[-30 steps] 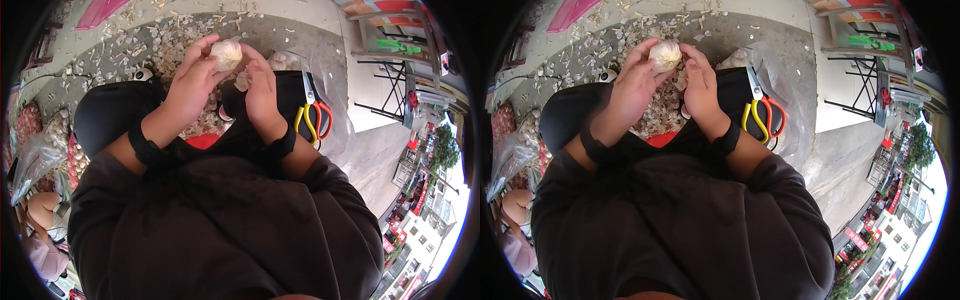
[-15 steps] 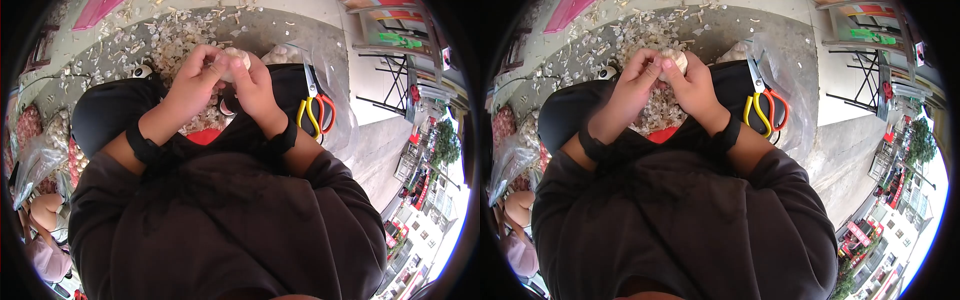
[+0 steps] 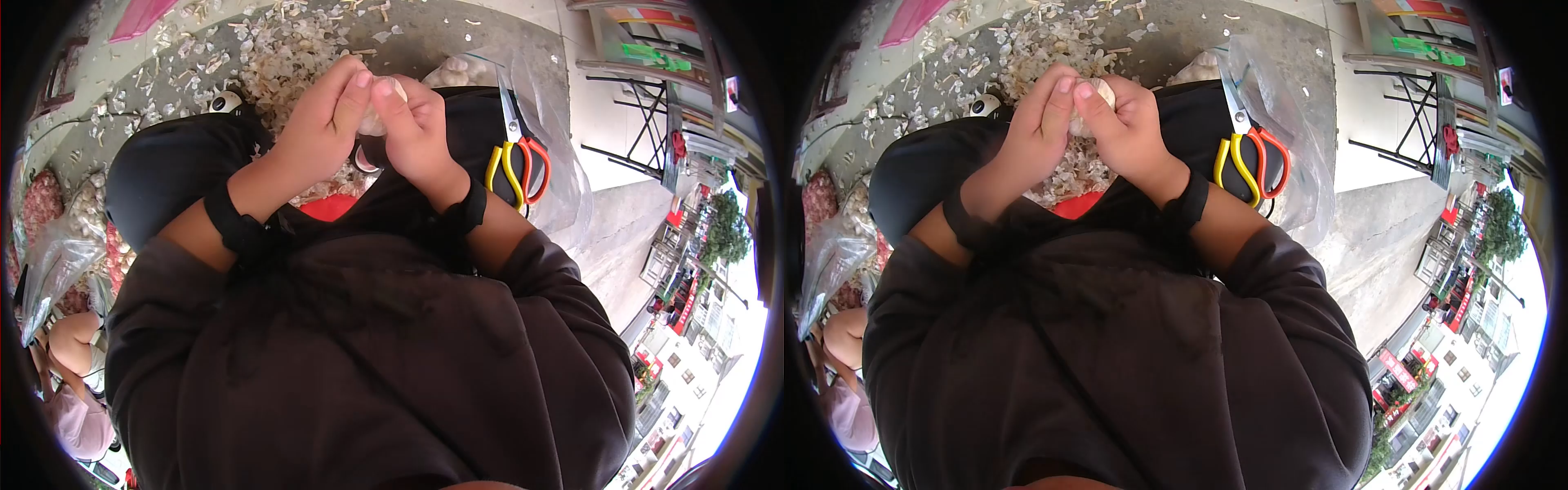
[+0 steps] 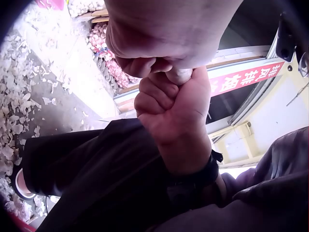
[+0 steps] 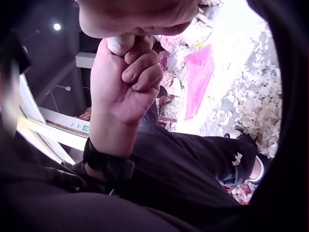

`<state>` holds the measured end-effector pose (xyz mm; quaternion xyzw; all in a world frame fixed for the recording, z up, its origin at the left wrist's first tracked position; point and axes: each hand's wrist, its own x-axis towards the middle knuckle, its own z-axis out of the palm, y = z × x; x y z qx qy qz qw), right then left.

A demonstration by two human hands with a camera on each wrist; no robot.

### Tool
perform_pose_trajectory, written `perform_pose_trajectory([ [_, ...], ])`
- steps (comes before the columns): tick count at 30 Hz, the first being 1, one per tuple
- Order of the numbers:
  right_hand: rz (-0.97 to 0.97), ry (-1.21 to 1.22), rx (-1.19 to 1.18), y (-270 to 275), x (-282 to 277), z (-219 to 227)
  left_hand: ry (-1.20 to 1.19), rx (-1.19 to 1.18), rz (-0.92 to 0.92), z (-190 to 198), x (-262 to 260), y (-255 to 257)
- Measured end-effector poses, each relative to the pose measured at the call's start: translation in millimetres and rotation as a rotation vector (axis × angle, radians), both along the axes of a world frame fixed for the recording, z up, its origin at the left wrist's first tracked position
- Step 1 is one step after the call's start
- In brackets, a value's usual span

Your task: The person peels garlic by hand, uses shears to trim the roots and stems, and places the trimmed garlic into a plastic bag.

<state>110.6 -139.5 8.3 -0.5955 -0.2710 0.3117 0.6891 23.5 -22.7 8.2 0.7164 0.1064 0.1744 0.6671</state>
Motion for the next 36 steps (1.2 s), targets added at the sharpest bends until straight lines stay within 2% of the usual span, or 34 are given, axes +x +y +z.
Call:
perform_pose_trajectory([
  [4,-0.029,0.068,0.05,0,-2,-7,-0.043,0.028,-0.016,1,-1,0],
  [7,-0.032,0.248,0.014,-2,-5,2,-0.014,-0.004,-0.011,-2,-1,-2],
  [10,-0.15,0.487,-0.016,1,-4,4,0.006,-0.135,-0.011,-6,-1,-4],
  [13,-0.145,0.328,-0.033,4,-4,-6,0.018,-0.149,-0.001,-6,-2,-3],
  [16,-0.157,0.37,-0.156,8,-3,-1,0.085,-0.23,0.086,-8,1,-2],
  [19,-0.04,0.636,-0.037,13,1,6,0.175,-0.407,0.086,6,1,2],
  [22,0.052,0.408,-0.094,11,7,-11,0.05,-0.501,0.109,2,2,3],
  [25,0.007,-0.008,-0.151,9,-1,-5,0.161,-0.463,0.106,-3,1,8],
  [26,0.131,0.053,-0.178,5,2,5,0.161,-0.47,0.115,-4,1,8],
  [29,0.091,-0.544,-0.346,-2,10,-7,0.157,-0.433,0.172,-13,0,7],
  [34,0.004,-0.857,-0.537,-1,8,0,0.203,-0.221,0.257,-18,-2,12],
  [36,-0.1,-0.948,-0.526,0,7,1,0.178,-0.322,0.224,-9,-2,5],
])
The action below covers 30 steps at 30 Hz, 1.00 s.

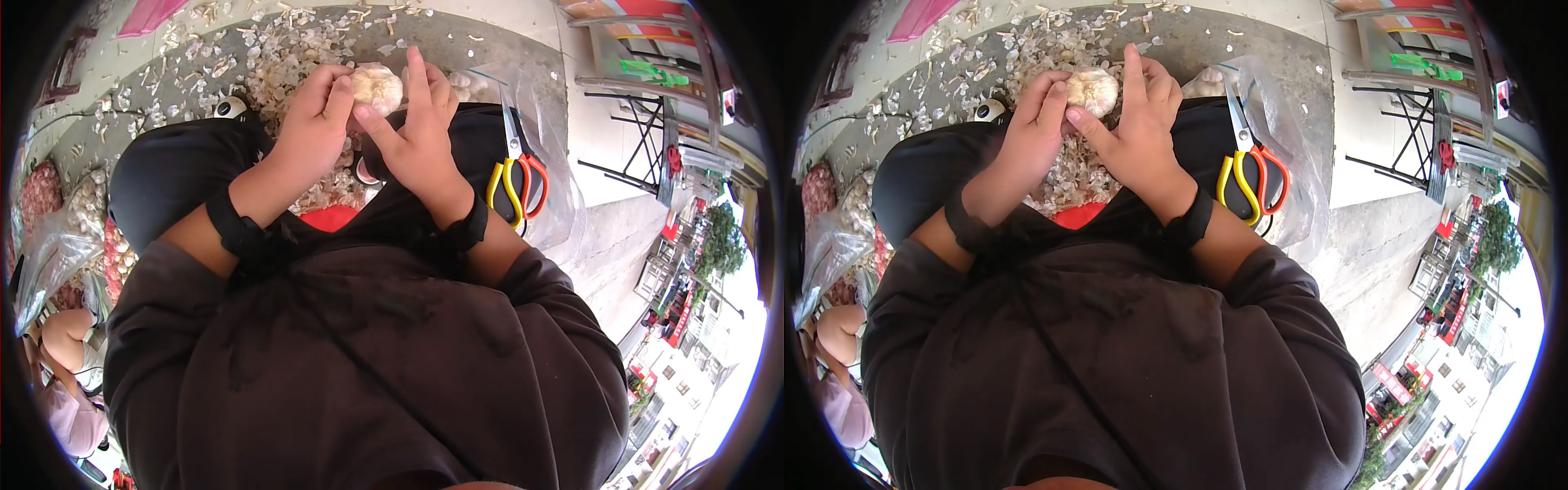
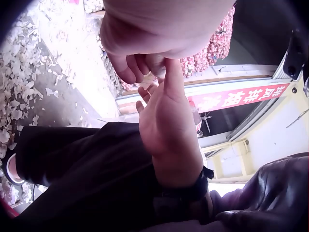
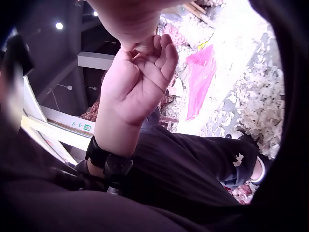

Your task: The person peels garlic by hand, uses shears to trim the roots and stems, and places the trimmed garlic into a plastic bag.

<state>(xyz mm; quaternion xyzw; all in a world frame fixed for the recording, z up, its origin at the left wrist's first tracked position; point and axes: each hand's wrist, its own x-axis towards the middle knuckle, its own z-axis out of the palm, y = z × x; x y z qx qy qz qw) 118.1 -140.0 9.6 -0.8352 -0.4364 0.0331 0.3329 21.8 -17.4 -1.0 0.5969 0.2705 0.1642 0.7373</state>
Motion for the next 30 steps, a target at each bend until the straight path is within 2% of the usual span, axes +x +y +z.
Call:
perform_pose_trajectory([
  [2,-0.074,-0.134,0.12,2,-2,0,-0.03,-0.075,-0.028,3,-1,-3],
  [5,0.03,0.458,0.145,1,4,4,-0.058,-0.171,-0.068,8,-1,-3],
  [8,0.018,0.529,0.4,4,-1,-15,-0.078,-0.311,-0.085,12,-2,-10],
  [11,-0.038,0.631,0.38,3,-2,1,-0.12,-0.259,-0.196,-9,-4,-6],
  [14,-0.029,0.557,0.333,3,-3,-4,-0.043,-0.388,-0.158,4,-4,-6],
  [17,0.019,0.633,0.339,3,-4,-5,0.182,-0.492,-0.373,25,-4,3],
  [20,0.052,0.785,0.403,2,-9,3,0.187,-0.454,-0.374,25,-3,-5],
  [23,0.021,0.782,0.446,7,-13,2,0.133,-0.463,-0.395,14,-5,-5],
  [26,-0.033,0.905,0.42,4,-13,7,0.106,-0.565,-0.361,20,-4,-6],
  [29,-0.081,0.951,0.46,6,-9,-1,0.018,-0.852,-0.433,-1,-6,-4],
  [30,-0.108,1.071,0.487,6,-9,-1,0.036,-0.843,-0.411,1,-4,-5],
])
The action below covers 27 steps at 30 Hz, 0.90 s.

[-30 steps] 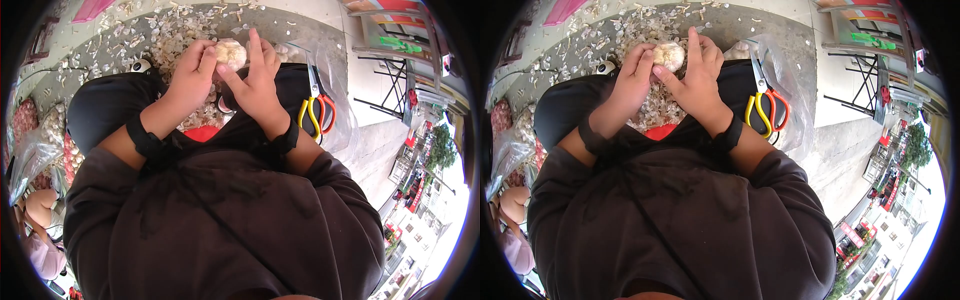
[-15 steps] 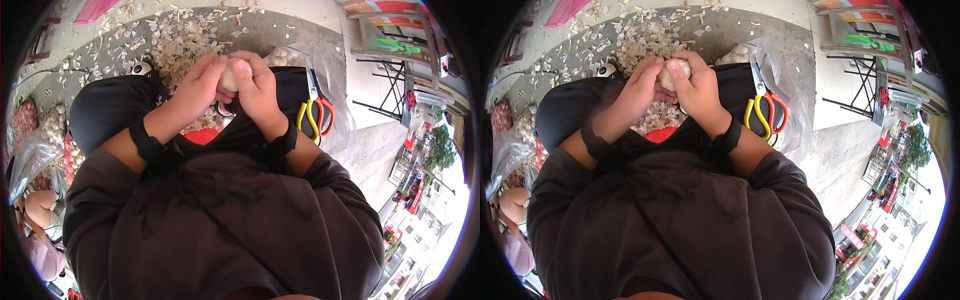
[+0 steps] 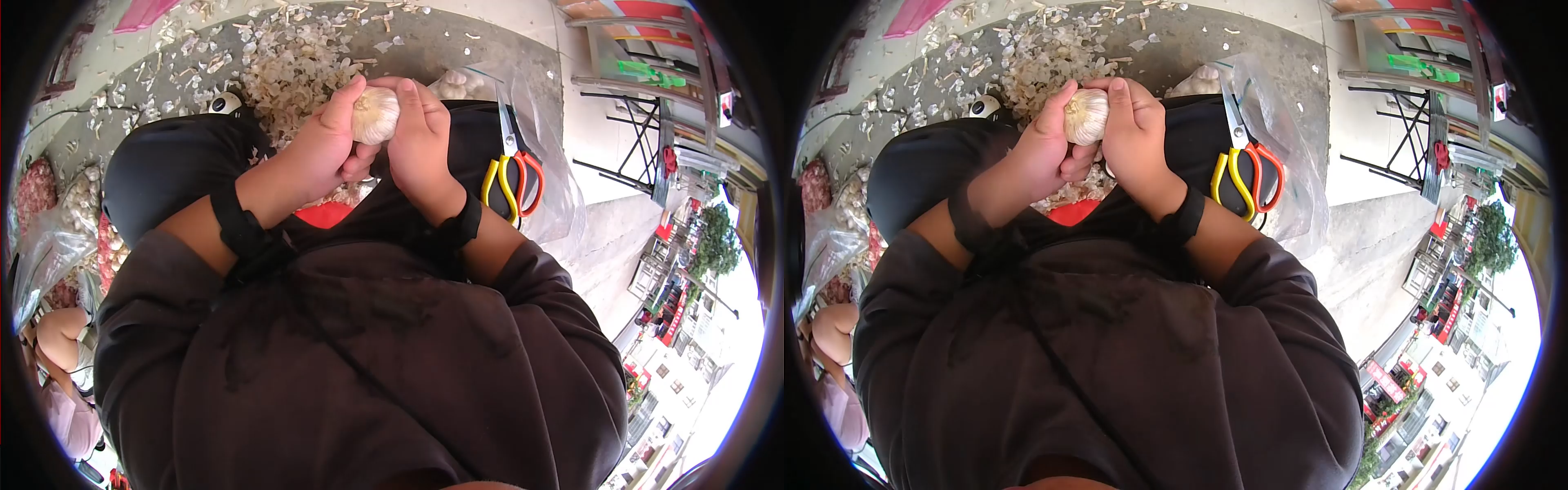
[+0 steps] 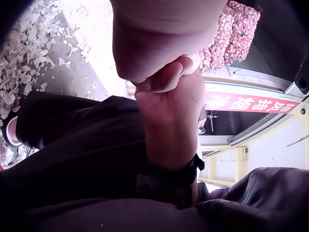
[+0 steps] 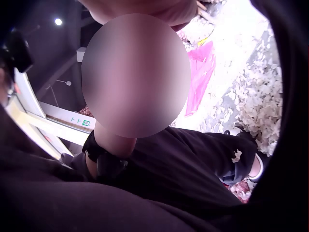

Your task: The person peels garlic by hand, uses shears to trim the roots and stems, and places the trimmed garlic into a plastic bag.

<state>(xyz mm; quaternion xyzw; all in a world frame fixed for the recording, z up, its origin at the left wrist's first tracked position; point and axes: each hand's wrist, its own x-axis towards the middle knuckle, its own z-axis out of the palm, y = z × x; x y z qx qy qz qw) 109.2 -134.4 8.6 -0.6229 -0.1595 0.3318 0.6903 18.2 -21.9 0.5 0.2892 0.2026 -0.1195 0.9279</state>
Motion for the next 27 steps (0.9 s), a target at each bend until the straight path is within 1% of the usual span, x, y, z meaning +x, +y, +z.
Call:
perform_pose_trajectory([
  [2,-0.021,0.243,0.055,1,1,-1,0.043,0.032,0.027,9,6,1],
  [5,0.015,-0.01,-0.096,7,1,-17,-0.075,0.0,-0.004,7,2,13],
  [8,0.167,-0.218,-0.329,0,9,-11,-0.079,0.05,0.12,10,0,15],
  [11,0.169,-1.112,-0.509,-5,8,-14,-0.098,0.139,0.225,24,3,18],
  [14,0.206,-0.736,-0.149,1,5,10,-0.145,0.159,0.21,16,3,23],
  [17,0.228,-0.94,-0.12,-4,5,21,-0.094,0.36,0.103,35,1,26],
  [18,0.267,-0.839,-0.16,-8,2,29,-0.134,0.349,0.082,35,0,27],
  [21,0.293,-0.726,-0.159,-15,-2,56,-0.1,0.484,0.103,46,-3,20],
  [24,0.294,-0.98,-0.142,-19,-5,73,-0.266,0.694,0.06,34,-4,20],
  [27,0.342,-0.966,-0.338,-35,-9,89,-0.367,0.599,-0.082,24,-8,20],
])
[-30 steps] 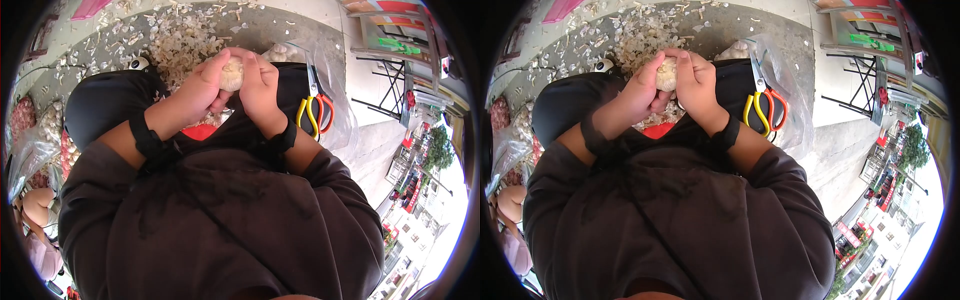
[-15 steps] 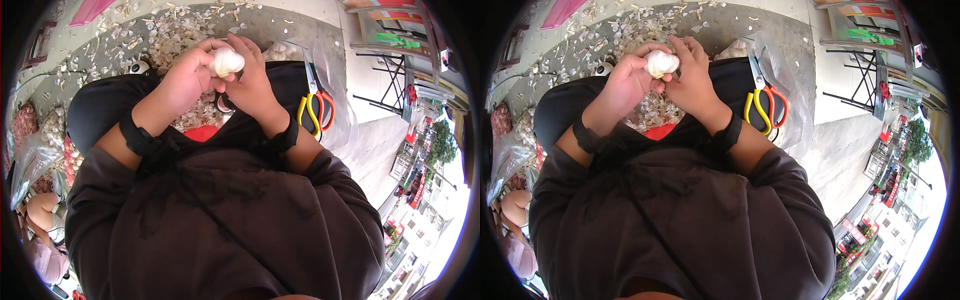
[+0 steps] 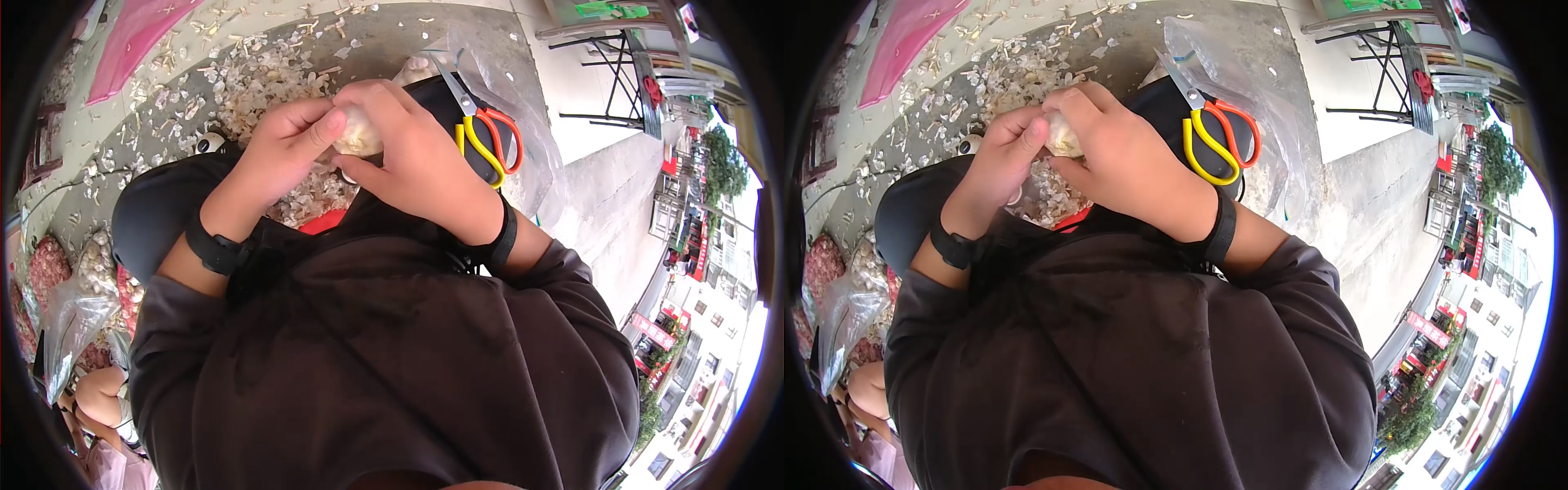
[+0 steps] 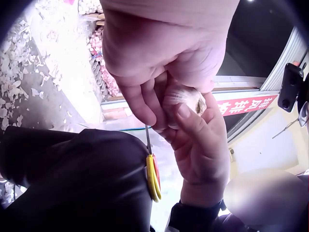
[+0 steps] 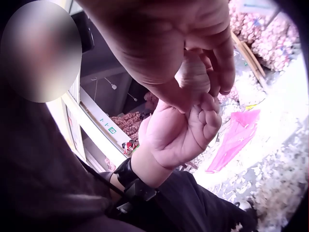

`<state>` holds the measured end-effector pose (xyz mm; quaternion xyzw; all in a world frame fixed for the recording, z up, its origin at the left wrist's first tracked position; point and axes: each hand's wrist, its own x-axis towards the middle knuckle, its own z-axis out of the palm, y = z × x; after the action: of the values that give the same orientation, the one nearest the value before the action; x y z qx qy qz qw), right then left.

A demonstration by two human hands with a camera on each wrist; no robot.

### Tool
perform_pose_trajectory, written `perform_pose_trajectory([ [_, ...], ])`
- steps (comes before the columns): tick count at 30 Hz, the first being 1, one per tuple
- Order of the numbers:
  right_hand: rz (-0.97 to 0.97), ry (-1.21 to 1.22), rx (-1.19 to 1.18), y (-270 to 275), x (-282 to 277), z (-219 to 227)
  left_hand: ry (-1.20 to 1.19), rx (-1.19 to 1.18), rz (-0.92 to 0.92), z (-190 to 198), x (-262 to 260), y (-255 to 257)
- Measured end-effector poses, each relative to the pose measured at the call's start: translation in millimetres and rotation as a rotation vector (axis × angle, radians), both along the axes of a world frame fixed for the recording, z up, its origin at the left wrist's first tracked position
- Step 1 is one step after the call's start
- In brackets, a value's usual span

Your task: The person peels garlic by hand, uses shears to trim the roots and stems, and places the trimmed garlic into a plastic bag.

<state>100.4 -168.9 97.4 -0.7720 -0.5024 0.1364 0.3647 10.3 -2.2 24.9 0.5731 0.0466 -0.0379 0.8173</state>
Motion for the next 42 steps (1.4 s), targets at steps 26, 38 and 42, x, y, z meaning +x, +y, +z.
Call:
perform_pose_trajectory([
  [26,-0.405,0.154,-0.303,-100,75,27,-0.428,0.907,-0.118,-1,-17,-13],
  [38,-0.309,-0.641,-0.662,-86,96,32,-0.386,0.958,-0.155,10,-19,-7],
  [42,-0.354,-0.674,-0.658,-86,100,32,-0.392,0.977,-0.129,13,-21,-6],
])
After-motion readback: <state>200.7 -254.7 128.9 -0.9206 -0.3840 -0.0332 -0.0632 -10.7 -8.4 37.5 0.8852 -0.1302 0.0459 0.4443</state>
